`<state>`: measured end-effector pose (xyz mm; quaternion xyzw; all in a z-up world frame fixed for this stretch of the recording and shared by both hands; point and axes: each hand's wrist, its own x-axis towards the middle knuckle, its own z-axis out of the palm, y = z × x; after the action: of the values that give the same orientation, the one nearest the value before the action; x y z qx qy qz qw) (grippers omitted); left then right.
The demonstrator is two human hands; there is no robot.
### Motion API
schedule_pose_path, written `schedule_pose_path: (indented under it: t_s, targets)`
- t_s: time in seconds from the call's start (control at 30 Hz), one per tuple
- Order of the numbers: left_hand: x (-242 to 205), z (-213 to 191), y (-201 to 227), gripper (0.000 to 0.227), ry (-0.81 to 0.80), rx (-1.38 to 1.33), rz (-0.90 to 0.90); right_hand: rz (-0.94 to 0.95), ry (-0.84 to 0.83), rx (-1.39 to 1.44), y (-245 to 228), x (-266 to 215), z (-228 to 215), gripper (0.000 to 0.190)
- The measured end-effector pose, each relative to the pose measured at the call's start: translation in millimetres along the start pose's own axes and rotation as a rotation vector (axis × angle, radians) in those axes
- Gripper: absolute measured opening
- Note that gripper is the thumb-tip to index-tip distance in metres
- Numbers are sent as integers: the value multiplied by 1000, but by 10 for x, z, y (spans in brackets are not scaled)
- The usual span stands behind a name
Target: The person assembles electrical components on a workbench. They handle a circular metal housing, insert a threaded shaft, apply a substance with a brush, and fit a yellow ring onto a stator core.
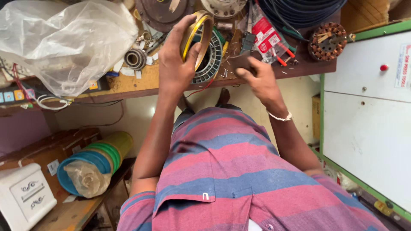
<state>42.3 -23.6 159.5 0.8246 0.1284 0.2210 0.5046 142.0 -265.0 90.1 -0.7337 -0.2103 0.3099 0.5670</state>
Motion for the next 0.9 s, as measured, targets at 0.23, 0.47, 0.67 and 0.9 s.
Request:
schedule_pose_path:
  t_s: [0.23, 0.47, 0.67, 0.9]
  targets:
    - [53, -274, -117, 52, -277, -70, 70, -790, 236, -784, -447, 508, 502, 20]
    - [-53, 76, -269, 40, -88, 52, 126, -709, 45, -1092, -369, 564, 724, 20]
    - [-157, 121, -256, 43, -120, 81, 169, -764, 283, -910, -167, 613, 719, 17]
    - [-262, 127, -284, 46, -132, 37, 223, -615, 237, -678, -15, 668, 879, 16]
